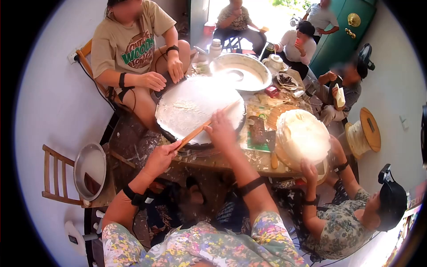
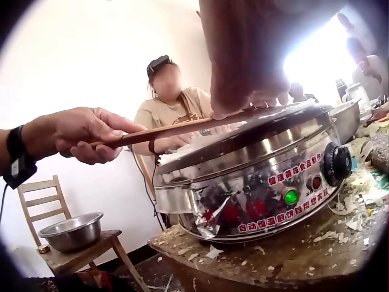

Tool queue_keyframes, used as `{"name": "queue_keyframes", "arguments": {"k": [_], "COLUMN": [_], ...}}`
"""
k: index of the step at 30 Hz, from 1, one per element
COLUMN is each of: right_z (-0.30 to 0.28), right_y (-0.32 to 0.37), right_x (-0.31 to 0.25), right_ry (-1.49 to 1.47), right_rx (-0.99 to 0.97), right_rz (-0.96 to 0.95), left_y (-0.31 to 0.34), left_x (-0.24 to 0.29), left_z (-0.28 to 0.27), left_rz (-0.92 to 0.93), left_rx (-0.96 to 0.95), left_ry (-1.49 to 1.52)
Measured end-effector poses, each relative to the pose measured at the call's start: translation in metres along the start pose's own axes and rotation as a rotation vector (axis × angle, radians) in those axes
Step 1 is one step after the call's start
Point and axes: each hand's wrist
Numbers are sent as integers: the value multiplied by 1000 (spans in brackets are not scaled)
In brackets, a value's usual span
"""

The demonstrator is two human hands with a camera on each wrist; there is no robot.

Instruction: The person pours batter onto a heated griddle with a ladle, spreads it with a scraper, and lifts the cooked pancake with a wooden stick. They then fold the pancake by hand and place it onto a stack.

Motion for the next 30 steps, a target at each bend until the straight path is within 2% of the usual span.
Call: {"name": "queue_keyframes", "arguments": {"k": [2,3,6,9,12,15,18,21,24,27,30], "right_z": [-4,-4,-2,-5,-6,-2,23,17,7,-5,-18], "right_y": [-9,-11,-11,-2,13,25,36,51,65,94,131], "right_x": [13,18,33,34,34,39,48,44,40,34,23], "right_ry": [-39,-48,-124,-174,-186,-170,-27,-80,-119,-182,-268], "right_rx": [-45,-28,25,17,90,102,195,284,190,167,564], "right_rz": [34,56,90,155,153,129,29,61,81,64,47], "left_y": [-17,-25,-38,-39,-34,-27,-13,-3,7,23,70], "left_x": [18,16,28,45,50,49,53,56,24,-27,-9], "left_z": [0,3,4,1,3,8,17,24,33,47,40], "left_rz": [-20,112,152,91,112,121,140,38,163,360,-415], "left_rx": [-12,17,18,-20,-46,-70,-53,-83,-54,-134,-448], "left_ry": [-102,-125,-318,-414,-435,-470,-450,-440,-333,180,909]}}
Point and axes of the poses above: each hand's wrist, its own y-axis away from the middle knuckle, its own z-axis out of the palm, x = y × z, and after that the axes turned 13 degrees about y, right-handed
